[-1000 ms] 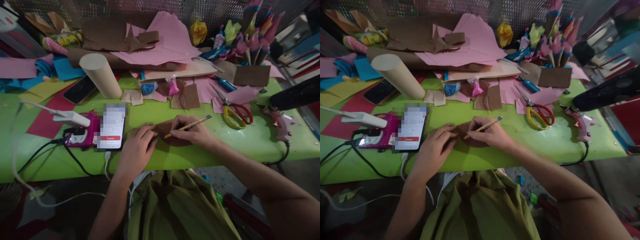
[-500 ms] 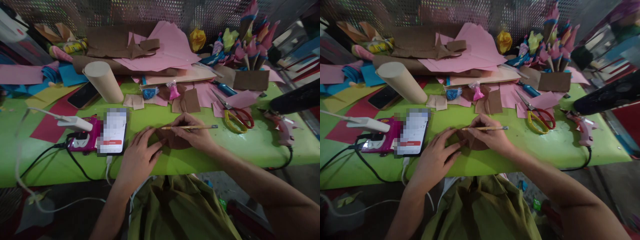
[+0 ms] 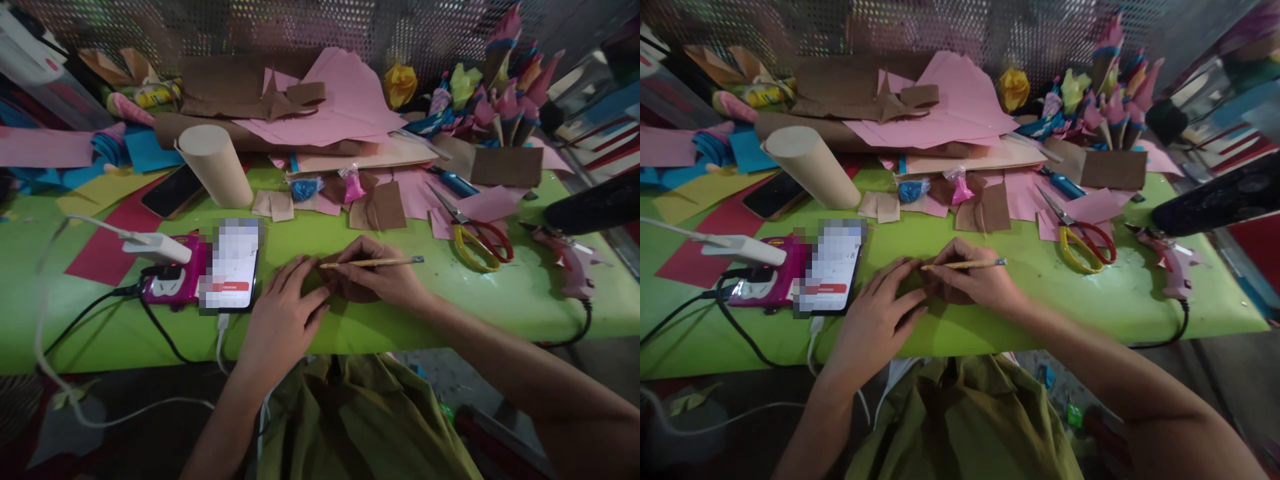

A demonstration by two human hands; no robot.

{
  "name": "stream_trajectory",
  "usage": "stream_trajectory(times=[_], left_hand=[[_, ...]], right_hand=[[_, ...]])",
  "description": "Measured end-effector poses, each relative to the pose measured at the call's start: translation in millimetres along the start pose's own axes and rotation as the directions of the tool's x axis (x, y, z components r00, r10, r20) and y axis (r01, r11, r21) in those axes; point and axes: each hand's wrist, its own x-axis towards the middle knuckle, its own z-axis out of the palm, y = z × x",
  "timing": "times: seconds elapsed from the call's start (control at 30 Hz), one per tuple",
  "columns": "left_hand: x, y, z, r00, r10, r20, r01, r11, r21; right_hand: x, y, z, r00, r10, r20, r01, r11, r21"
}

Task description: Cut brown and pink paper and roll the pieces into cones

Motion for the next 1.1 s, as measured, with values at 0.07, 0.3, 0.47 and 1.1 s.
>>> stream_trajectory(times=[0.07, 0.3, 0.47, 1.1], left_hand=[[-0.1, 0.1, 0.1, 1.0, 0.001, -0.006, -0.001, 1.0, -0.002], [-0.3, -0.1, 0.1, 1.0, 0.001, -0.02, -0.002, 1.0, -0.018], [0.0, -1.6, 1.6, 1.0, 0.018, -0.013, -0.018, 1.0, -0.02], [0.6, -3.9, 1.8, 1.0, 0.013, -0.02, -0.014, 0.999, -0.029]], right_hand=[[-0.4, -0.5, 0.5, 1.0, 0.002, 0.001, -0.002, 1.0, -0.014], [-1.5, -2.7, -0.1, 1.0, 0.018, 0.016, -0.017, 0.999, -0.052], [0.0, -2.5, -0.3, 1.0, 0.013, 0.015, -0.012, 0.997, -0.078], [-3.3, 8.8, -24.9, 0.977, -0.055, -0.208, 0.023, 0.988, -0.154]])
